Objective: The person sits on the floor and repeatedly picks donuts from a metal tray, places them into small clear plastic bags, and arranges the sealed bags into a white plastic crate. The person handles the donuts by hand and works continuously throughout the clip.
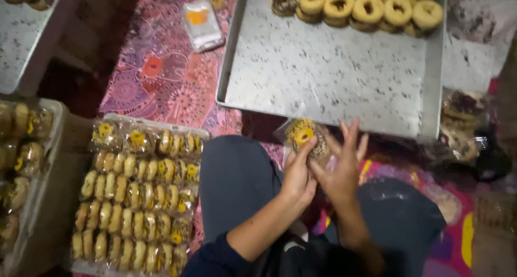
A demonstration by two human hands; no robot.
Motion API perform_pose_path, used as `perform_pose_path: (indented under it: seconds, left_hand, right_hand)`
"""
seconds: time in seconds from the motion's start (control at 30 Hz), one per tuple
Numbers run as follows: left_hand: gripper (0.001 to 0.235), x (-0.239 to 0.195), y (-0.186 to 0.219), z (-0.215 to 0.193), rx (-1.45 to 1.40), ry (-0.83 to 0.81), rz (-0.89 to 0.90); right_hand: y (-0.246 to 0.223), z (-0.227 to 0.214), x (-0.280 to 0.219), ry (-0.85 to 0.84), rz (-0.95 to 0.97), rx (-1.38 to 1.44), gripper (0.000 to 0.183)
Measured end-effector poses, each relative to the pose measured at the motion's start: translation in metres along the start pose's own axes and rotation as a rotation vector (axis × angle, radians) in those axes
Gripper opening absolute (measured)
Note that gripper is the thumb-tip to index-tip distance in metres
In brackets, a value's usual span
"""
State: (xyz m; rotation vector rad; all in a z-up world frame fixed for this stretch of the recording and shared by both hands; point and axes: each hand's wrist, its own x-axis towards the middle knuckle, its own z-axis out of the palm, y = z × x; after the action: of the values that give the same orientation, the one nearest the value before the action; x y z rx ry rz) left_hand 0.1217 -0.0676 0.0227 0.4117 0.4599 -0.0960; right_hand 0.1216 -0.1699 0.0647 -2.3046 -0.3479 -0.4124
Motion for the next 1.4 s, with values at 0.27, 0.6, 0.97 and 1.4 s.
perform_pose_path:
  seconds: [0.27,0.6,0.97,1.4]
  left_hand:
    - [0.046,-0.007,-0.009,-0.036,0.28,-0.239,-0.185]
    - [0.038,-0.066,0.016,-0.023,0.532,-0.382,-0.075]
    - [0.032,-0.106,0.0,0.003,0.85,-0.556,0.133]
    - [0.024,-0.112,0.045,0.003,1.745,-1.111,0.845]
  right_hand:
    - [0.001,-0.062,-0.038,-0.001,-0.194,-0.085,0.048]
    - [-0.019,-0.125,-0.058,-0.114,-0.283,-0.323,0.031]
    - [-0.056,-0.153,-0.052,-0.116,-0.396,-0.38,0.035]
    - [0.032,-0.125,-0.039,-0.456,-0.516,-0.611,0.059]
